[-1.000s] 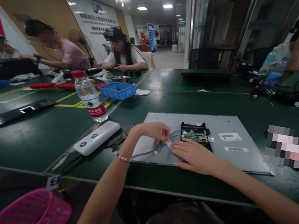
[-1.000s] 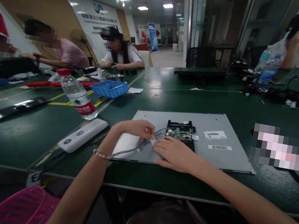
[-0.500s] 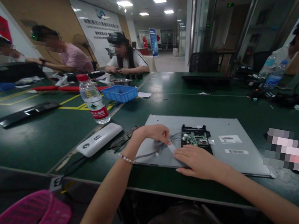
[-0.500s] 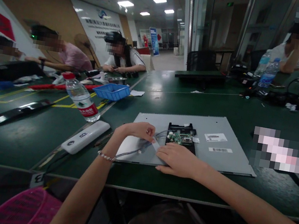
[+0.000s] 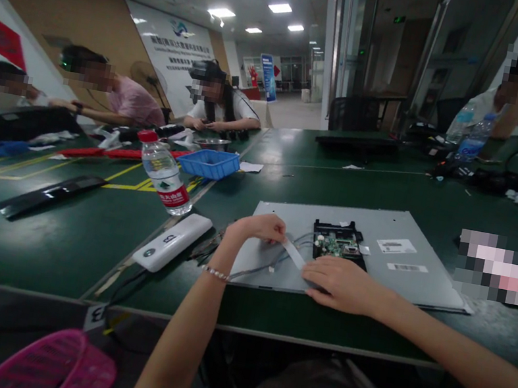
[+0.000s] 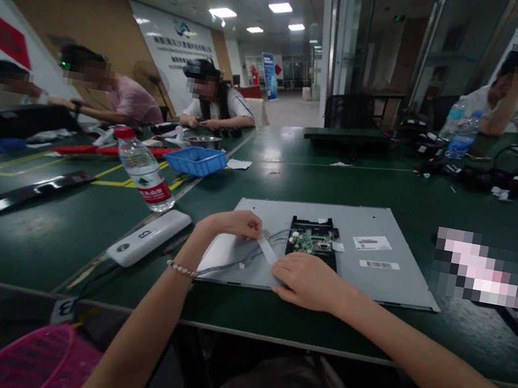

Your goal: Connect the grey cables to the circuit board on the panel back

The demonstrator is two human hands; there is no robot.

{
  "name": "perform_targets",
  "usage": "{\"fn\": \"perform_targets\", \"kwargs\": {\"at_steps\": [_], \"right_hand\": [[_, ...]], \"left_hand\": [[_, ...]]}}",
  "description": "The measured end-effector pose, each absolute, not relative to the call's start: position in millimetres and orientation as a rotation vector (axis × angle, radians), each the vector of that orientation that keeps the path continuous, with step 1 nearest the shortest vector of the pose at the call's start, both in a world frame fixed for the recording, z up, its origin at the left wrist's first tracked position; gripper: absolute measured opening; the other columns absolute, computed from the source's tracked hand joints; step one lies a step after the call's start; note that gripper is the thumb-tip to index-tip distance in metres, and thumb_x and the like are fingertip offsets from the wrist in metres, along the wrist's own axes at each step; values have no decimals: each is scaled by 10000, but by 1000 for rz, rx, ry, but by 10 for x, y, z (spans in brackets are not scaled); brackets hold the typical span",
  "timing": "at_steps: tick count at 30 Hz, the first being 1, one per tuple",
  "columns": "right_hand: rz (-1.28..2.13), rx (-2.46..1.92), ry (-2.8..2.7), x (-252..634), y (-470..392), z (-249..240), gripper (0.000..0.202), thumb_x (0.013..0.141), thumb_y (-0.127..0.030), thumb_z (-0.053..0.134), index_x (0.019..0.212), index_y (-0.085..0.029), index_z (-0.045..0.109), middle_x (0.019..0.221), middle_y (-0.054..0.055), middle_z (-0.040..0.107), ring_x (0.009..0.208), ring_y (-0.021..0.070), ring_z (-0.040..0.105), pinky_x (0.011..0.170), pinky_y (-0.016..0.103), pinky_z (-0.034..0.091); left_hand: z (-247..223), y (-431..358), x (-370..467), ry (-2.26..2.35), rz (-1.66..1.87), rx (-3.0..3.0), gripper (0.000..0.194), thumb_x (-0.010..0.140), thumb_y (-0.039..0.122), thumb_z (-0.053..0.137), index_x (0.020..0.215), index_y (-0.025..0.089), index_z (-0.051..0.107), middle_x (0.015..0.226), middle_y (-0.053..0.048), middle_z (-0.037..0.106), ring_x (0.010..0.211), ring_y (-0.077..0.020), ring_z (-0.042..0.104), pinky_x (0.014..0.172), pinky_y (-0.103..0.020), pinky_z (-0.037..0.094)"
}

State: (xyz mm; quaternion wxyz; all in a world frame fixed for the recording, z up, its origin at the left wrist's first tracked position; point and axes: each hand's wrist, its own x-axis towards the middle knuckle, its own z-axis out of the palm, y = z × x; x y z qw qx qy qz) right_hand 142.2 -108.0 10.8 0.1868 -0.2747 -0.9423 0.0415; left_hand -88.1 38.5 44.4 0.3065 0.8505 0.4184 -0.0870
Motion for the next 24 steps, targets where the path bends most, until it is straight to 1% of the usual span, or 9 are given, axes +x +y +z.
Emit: {"fn": "perform_targets", "kwargs": {"at_steps": [6, 9, 11, 13, 16, 18, 20, 24], "right_hand": [[127, -782, -2630, 1430, -1079, 76, 225, 916, -259, 483, 1053, -164, 634, 1111, 110, 662, 1029, 229, 603, 903, 386, 467], [146, -769, -2600, 1459, -1063, 63, 221, 910, -235, 491, 1064, -184, 642, 1098, 96, 672, 1032, 221, 608, 906, 385, 474], [117, -754, -2570, 1507, -1029, 74, 231, 909, -226, 489, 1074, -190, 646, 1108, 93, 672, 1061, 223, 598, 936, 397, 462], [68, -768, -2518, 1597, -964, 104, 255, 913, -224, 475, 1100, -188, 645, 1137, 96, 664, 1106, 227, 578, 982, 413, 435], [44, -979, -2347, 1829, -813, 150, 294, 917, -249, 457, 1141, -180, 635, 1165, 95, 655, 1126, 234, 567, 995, 419, 427], [75, -1202, -2188, 2042, -698, 150, 298, 907, -270, 459, 1117, -179, 651, 1126, 95, 672, 1078, 246, 593, 958, 422, 450], [157, -1368, -2122, 2273, -592, 117, 292, 887, -274, 463, 1059, -180, 679, 1085, 93, 687, 1033, 259, 613, 930, 423, 461], [412, -1560, -2061, 2646, -455, 15, 270, 844, -290, 495, 969, -191, 712, 1015, 78, 709, 933, 254, 644, 826, 387, 498]], "left_hand": [[448, 404, -902, 1113, -251, 2271, 205, 729, 357, 554, 667, 163, 575, 570, 19, 549, 512, -101, 470, 516, -217, 364], [480, 413, -916, 1112, -207, 2406, 181, 725, 343, 574, 717, 164, 599, 659, 4, 607, 592, -120, 532, 567, -219, 393], [500, 418, -917, 1100, -128, 2494, 210, 746, 357, 570, 802, 163, 626, 779, -16, 651, 692, -138, 574, 635, -223, 421], [505, 422, -909, 1076, -26, 2541, 304, 786, 411, 550, 937, 159, 630, 918, -44, 665, 788, -155, 597, 705, -233, 440], [486, 425, -884, 1029, 67, 2563, 450, 823, 493, 528, 1111, 151, 576, 1050, -82, 643, 870, -172, 608, 757, -252, 451], [470, 425, -869, 981, 60, 2568, 468, 838, 512, 519, 1133, 152, 564, 1052, -88, 640, 880, -175, 611, 764, -258, 454], [463, 424, -859, 938, 22, 2568, 454, 839, 512, 529, 1119, 158, 576, 1007, -80, 650, 862, -175, 615, 756, -259, 454], [473, 415, -848, 892, -45, 2560, 421, 789, 458, 614, 1099, 174, 601, 920, -47, 660, 816, -169, 617, 719, -245, 450]]}}
